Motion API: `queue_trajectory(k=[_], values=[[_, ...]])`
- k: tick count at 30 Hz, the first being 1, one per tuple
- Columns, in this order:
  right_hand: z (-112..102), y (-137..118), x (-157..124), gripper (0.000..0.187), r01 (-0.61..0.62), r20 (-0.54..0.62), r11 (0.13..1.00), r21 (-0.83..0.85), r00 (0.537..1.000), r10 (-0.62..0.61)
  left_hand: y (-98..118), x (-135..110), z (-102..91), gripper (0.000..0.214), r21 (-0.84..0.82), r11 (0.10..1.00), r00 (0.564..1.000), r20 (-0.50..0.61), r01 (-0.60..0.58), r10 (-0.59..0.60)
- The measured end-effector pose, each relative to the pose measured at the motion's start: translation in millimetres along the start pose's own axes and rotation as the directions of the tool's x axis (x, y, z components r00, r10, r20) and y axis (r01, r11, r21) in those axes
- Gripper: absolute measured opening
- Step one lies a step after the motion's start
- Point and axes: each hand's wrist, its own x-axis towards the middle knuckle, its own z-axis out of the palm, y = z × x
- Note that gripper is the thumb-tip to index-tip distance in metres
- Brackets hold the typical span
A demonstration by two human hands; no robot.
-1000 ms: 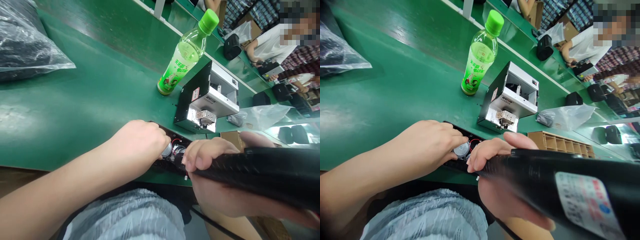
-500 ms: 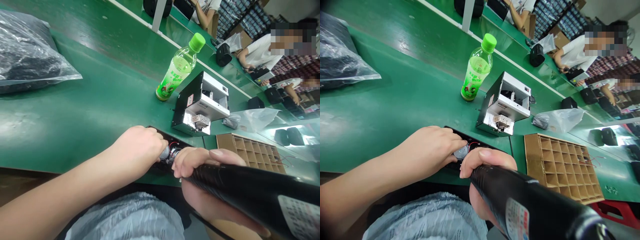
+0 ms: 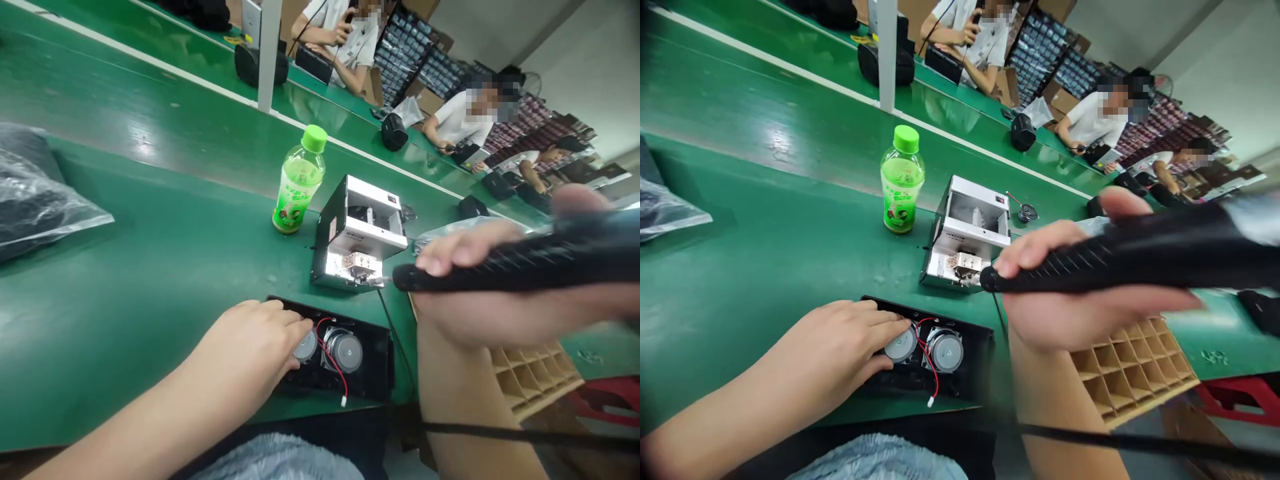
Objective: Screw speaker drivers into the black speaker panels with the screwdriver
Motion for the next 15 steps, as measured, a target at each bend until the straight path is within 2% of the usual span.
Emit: queue_trajectory(k=[2,4,5,6,8,10,11,15], values=[[10.0,27.3,9.0,0.058,0.124,-0.025,0.992,0.003,0.992,-0.124,4.6,4.0,2.9,0.032,-0.066,0.998,1.000,-0.024,-0.013,0.012],[18.2,48.2,11.5,0.063,0.134,-0.003,0.991,-0.008,0.991,-0.134,3.8,1.9,8.1,0.031,-0.155,0.988,0.992,-0.125,-0.023,0.004],[20.3,54.8,11.5,0.067,0.120,0.005,0.993,-0.015,0.993,-0.120,1.1,-1.5,11.5,0.037,-0.198,0.980,0.980,-0.199,-0.028,-0.012],[21.1,58.6,11.2,0.072,0.111,0.016,0.994,-0.019,0.994,-0.110,-2.5,-6.0,15.5,0.052,-0.235,0.971,0.962,-0.272,-0.033,-0.033],[20.0,60.3,10.3,0.075,0.092,0.011,0.995,-0.023,0.996,-0.092,-10.6,-15.9,24.8,0.103,-0.283,0.959,0.938,-0.338,-0.031,-0.070],[18.3,57.7,9.9,0.071,0.073,0.008,0.997,-0.038,0.997,-0.073,-16.2,-23.1,34.4,0.140,-0.303,0.953,0.950,-0.299,-0.006,-0.089],[17.9,56.2,9.8,0.072,0.066,0.004,0.996,-0.052,0.998,-0.066,-17.4,-24.8,38.8,0.146,-0.306,0.952,0.960,-0.265,0.011,-0.096],[20.0,54.1,9.5,0.083,0.057,-0.015,0.993,-0.108,0.998,-0.059,-15.2,-20.2,49.0,0.145,-0.300,0.952,0.964,-0.227,0.069,-0.141]])
